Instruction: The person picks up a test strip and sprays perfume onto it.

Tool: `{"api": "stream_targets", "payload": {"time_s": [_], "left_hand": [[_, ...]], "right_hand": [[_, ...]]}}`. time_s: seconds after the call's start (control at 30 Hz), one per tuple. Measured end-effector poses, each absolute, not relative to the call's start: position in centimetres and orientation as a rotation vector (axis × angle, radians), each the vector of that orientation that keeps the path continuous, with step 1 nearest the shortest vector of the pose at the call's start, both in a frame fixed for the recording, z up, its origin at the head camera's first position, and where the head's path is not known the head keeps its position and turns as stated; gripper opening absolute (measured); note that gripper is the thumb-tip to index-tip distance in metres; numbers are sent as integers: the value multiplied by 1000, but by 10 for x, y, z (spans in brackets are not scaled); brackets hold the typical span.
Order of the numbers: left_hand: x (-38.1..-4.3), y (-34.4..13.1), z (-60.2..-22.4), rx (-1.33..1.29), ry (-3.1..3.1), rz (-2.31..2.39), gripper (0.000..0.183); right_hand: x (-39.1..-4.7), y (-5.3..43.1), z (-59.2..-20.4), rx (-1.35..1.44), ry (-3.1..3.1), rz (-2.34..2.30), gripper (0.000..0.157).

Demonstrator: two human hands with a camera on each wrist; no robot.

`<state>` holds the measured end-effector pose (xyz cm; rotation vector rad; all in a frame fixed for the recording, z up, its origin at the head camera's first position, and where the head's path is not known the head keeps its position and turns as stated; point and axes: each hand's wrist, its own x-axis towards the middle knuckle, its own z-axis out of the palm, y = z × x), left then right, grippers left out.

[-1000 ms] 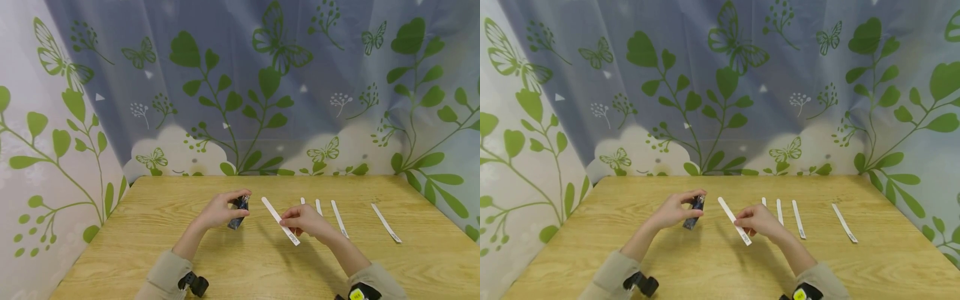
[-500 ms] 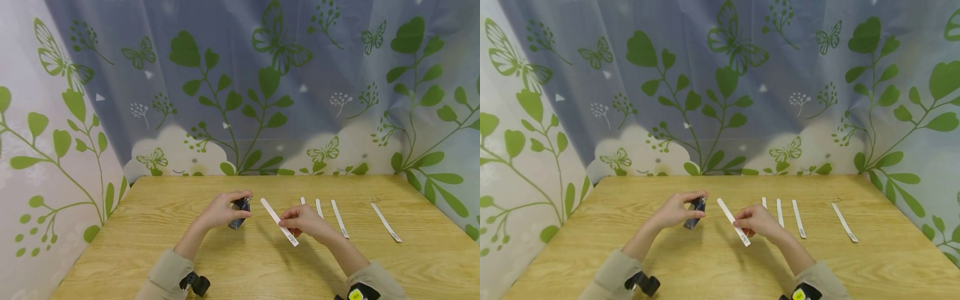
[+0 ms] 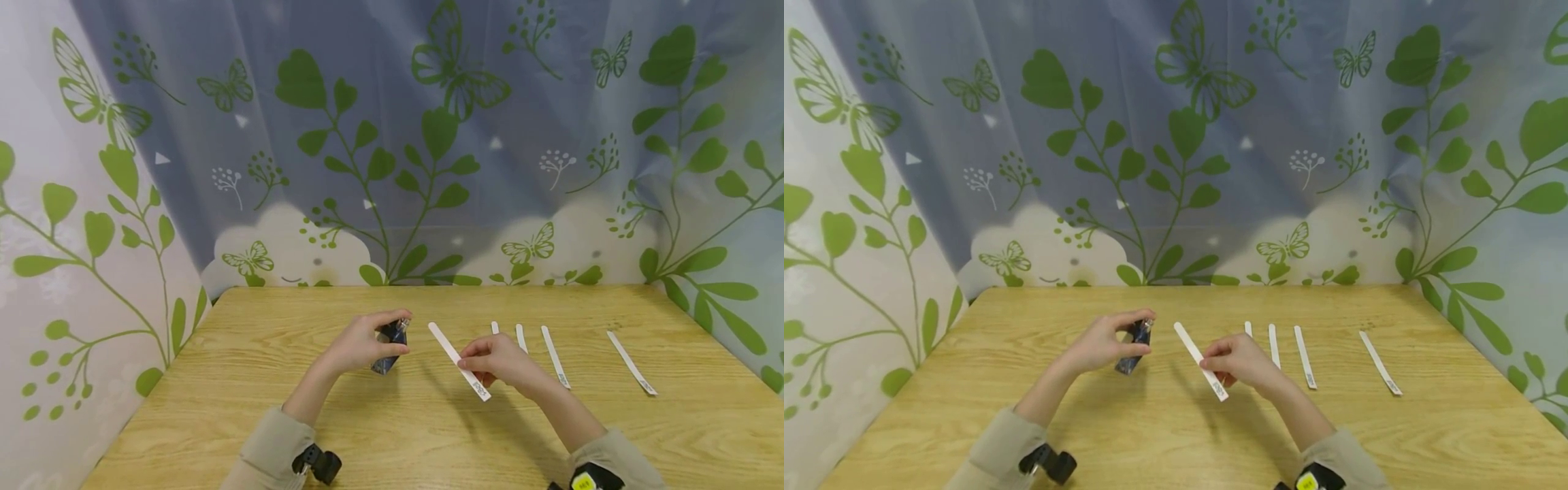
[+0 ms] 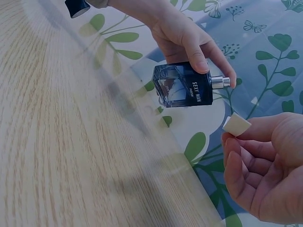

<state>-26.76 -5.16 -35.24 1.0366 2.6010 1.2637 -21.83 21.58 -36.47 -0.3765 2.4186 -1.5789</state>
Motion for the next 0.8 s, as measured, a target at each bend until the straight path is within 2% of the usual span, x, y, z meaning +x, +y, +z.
{"api": "stream_targets", "payload": {"time_s": [0.8], "left_hand": [[-268,-48,-356,1089,2689,1204,53]], "right_hand": [[-220,216,-367,-369,2394,-1601,27]]}}
